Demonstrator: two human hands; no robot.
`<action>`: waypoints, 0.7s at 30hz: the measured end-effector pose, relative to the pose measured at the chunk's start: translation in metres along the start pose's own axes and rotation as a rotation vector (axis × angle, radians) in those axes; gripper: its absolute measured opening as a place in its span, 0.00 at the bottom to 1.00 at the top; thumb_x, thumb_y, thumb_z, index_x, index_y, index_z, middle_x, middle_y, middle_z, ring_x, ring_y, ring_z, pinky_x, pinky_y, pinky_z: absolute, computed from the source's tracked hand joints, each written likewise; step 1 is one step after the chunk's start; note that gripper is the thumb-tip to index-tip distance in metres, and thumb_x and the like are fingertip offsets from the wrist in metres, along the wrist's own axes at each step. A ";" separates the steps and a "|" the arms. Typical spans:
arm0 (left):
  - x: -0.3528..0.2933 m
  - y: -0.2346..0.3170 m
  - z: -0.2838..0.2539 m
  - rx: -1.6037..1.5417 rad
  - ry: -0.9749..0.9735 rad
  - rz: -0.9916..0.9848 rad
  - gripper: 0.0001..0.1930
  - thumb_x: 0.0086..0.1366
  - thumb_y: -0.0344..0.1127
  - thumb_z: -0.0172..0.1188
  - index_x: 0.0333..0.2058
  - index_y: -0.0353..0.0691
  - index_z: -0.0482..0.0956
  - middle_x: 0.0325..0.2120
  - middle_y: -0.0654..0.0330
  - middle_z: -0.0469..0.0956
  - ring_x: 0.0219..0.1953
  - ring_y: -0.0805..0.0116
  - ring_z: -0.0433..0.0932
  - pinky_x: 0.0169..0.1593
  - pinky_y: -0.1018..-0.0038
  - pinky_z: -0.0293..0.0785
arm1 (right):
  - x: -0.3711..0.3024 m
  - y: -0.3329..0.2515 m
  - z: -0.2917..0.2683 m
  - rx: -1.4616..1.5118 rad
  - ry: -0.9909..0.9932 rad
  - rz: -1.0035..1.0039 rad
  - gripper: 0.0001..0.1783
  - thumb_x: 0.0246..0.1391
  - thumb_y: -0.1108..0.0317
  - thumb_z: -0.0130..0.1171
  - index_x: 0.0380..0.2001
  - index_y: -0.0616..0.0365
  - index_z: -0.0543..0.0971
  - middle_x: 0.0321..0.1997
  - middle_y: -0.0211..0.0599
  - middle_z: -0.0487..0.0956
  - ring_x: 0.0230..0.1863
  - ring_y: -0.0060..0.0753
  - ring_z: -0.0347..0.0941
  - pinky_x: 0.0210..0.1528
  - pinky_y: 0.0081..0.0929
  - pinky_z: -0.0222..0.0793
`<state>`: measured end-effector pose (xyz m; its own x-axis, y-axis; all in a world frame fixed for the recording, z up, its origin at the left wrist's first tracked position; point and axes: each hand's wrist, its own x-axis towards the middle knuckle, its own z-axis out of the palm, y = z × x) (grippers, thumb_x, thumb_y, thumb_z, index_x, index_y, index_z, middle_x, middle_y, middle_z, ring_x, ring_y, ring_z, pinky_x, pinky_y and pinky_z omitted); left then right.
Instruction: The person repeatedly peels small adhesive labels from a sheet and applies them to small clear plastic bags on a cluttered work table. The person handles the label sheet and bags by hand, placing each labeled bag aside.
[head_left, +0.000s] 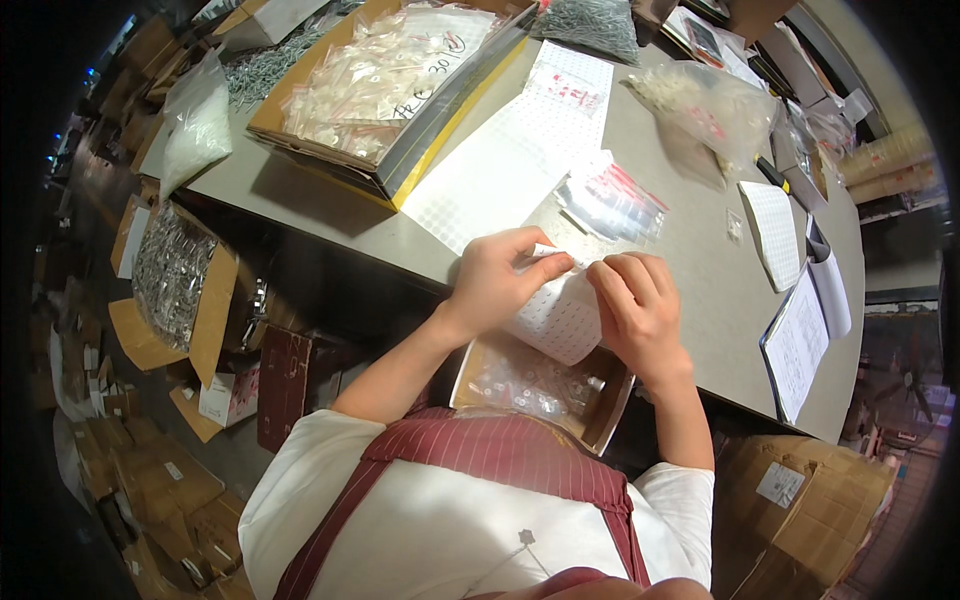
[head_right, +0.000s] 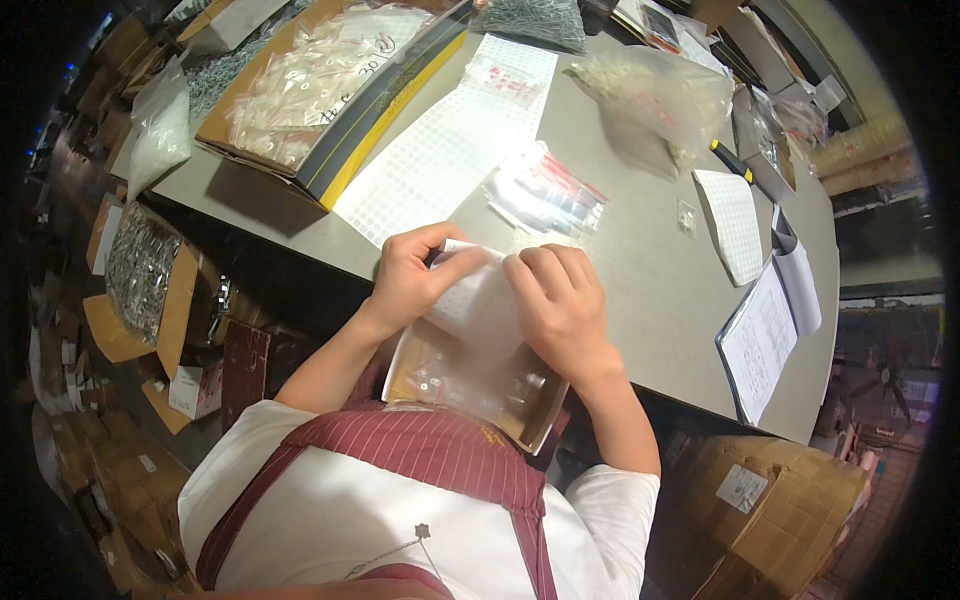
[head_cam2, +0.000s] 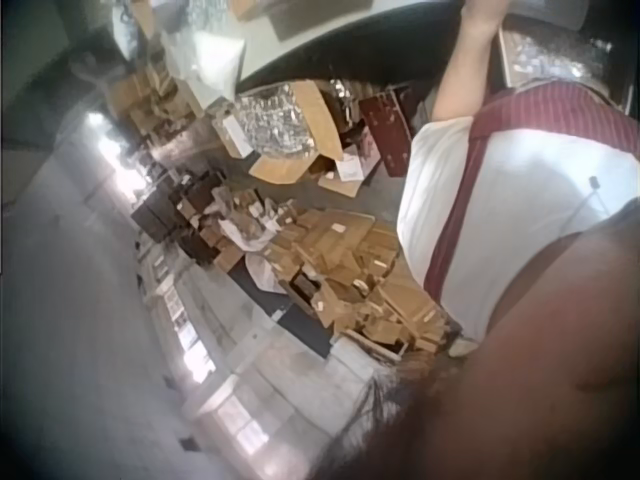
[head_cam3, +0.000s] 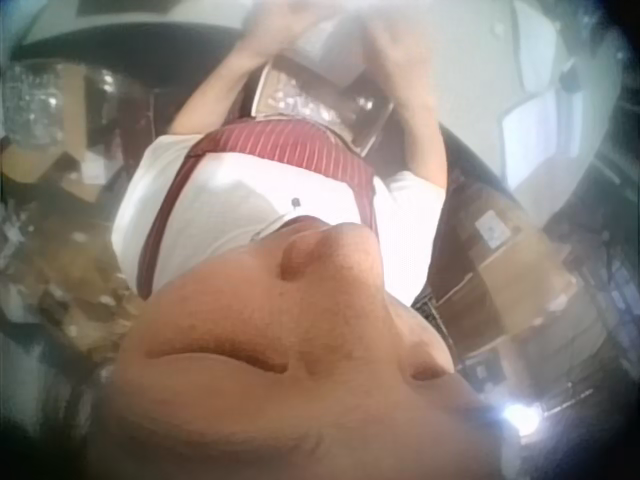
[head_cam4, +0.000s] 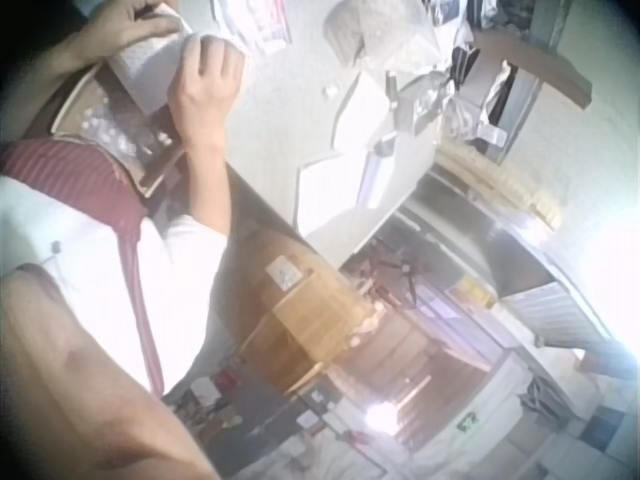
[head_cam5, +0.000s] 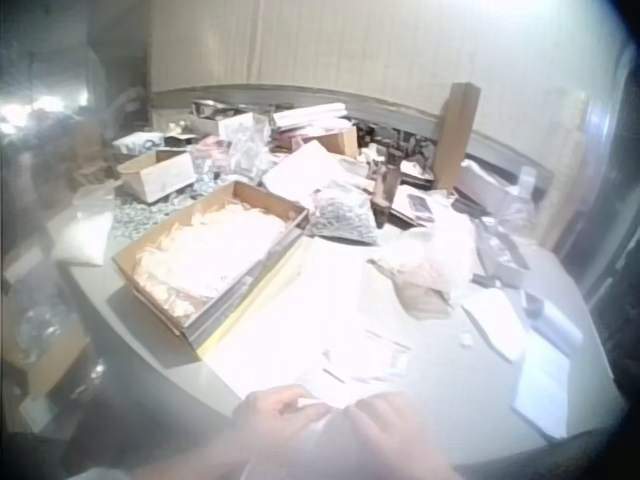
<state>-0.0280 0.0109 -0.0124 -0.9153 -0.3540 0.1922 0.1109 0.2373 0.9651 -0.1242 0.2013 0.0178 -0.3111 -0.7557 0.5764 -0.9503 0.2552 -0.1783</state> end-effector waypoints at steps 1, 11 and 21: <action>0.001 0.000 0.001 -0.008 0.008 0.005 0.08 0.66 0.35 0.72 0.38 0.35 0.88 0.22 0.65 0.80 0.26 0.82 0.73 0.30 0.78 0.68 | 0.001 0.004 -0.007 0.067 -0.025 0.027 0.16 0.42 0.81 0.66 0.38 0.58 0.82 0.39 0.38 0.81 0.44 0.44 0.78 0.47 0.38 0.75; 0.006 -0.008 0.002 0.064 -0.033 0.026 0.11 0.70 0.38 0.68 0.43 0.35 0.86 0.26 0.63 0.82 0.27 0.81 0.73 0.32 0.78 0.70 | 0.023 0.117 -0.026 0.224 -0.375 0.669 0.07 0.60 0.70 0.63 0.38 0.64 0.82 0.36 0.45 0.83 0.37 0.42 0.81 0.41 0.34 0.76; 0.005 -0.011 0.003 0.086 -0.003 0.077 0.12 0.71 0.39 0.68 0.43 0.36 0.85 0.26 0.63 0.82 0.27 0.81 0.73 0.33 0.77 0.70 | -0.012 0.147 -0.022 -0.131 -0.305 0.690 0.15 0.58 0.61 0.68 0.33 0.65 0.82 0.31 0.50 0.85 0.34 0.51 0.83 0.39 0.43 0.76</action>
<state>-0.0350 0.0089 -0.0226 -0.9064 -0.3293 0.2645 0.1475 0.3401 0.9288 -0.2599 0.2609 0.0021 -0.8410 -0.5276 0.1198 -0.5365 0.7845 -0.3110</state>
